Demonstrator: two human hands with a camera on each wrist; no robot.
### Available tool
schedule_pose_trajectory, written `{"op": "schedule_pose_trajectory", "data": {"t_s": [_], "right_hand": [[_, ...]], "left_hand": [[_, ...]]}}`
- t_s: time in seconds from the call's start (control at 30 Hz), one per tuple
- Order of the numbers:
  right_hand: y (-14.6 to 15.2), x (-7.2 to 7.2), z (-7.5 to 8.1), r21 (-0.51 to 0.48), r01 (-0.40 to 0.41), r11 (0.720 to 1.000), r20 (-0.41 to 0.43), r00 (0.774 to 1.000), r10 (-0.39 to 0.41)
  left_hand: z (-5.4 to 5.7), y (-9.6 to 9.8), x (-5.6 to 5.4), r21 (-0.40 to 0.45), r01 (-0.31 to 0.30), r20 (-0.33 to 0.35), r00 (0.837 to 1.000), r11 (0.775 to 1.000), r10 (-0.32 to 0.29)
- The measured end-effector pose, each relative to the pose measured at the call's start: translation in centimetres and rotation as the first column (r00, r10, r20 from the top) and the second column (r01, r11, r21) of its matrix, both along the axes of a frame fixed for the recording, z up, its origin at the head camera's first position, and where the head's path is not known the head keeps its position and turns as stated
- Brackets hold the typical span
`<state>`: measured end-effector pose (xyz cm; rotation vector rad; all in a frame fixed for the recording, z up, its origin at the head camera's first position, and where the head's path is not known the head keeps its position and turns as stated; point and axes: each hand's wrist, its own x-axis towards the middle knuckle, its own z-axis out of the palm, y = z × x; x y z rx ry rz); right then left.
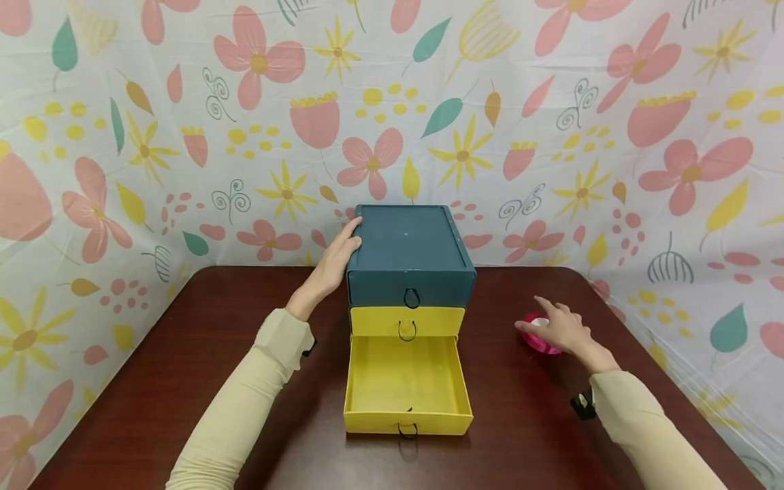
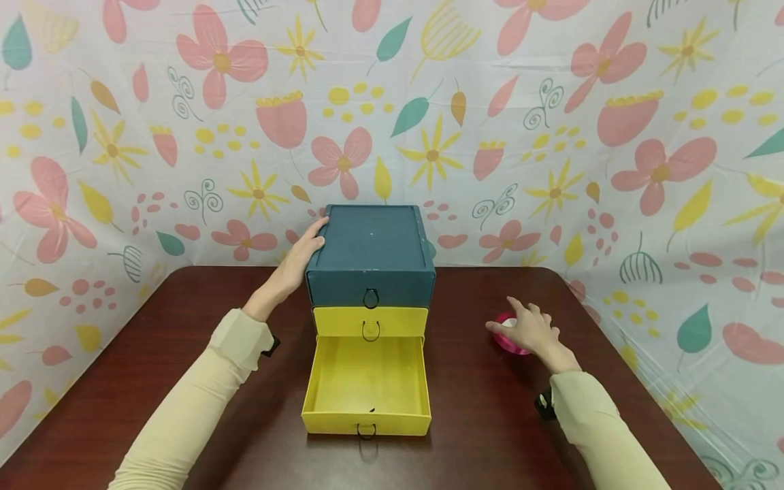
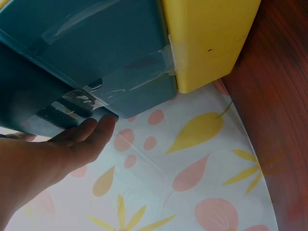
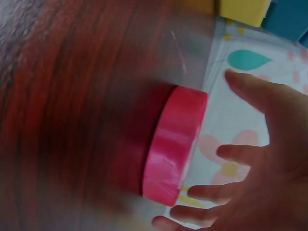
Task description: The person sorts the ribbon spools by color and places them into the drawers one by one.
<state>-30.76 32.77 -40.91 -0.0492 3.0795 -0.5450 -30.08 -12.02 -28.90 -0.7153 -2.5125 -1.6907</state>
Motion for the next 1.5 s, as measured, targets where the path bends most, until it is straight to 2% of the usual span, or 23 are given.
{"op": "schedule_pose_trajectory", "data": {"t_s": [0.1, 0.33, 0.53, 0.7, 0.97, 1.23, 1.47, 1.5], "right_hand": [[0.1, -0.2, -0.5, 0.023, 0.003, 1.000, 0.037, 0.999, -0.003], [0.1, -0.3, -0.7, 0.052, 0.001, 0.999, 0.021, 1.000, -0.002], [-0.1, -0.1, -0.5, 0.039, -0.006, 0.999, 0.030, 1.000, 0.005], [-0.4, 0.0, -0.5, 0.016, -0.026, 1.000, 0.000, 1.000, 0.026], [-2.1, 1.2, 0.1, -0.021, -0.090, 0.996, -0.065, 0.994, 0.089], [-4.4, 2.8, 1.9, -0.046, -0.145, 0.988, -0.121, 0.983, 0.138], [-6.2, 4.2, 3.2, -0.062, -0.219, 0.974, -0.190, 0.960, 0.204], [-6.5, 4.5, 3.4, -0.064, -0.231, 0.971, -0.195, 0.957, 0.215]], "left_hand": [[-0.1, 0.0, 0.0, 0.001, 0.003, 0.001, 1.000, 1.000, -0.003], [0.0, 0.0, -0.2, 0.027, 0.012, 0.004, 1.000, 1.000, -0.012], [0.1, -0.1, -0.2, 0.014, 0.002, -0.002, 1.000, 1.000, -0.002], [0.2, -0.1, -0.1, 0.009, -0.002, -0.008, 1.000, 1.000, 0.002], [0.1, -0.2, 0.0, -0.005, 0.004, -0.011, 1.000, 1.000, -0.004], [0.0, -0.2, -0.2, -0.002, 0.000, -0.007, 1.000, 1.000, 0.000], [-2.6, -0.6, -3.3, 0.011, -0.003, -0.026, 1.000, 1.000, 0.004], [-2.7, -0.6, -3.3, 0.015, -0.002, -0.033, 0.999, 1.000, 0.003]]}}
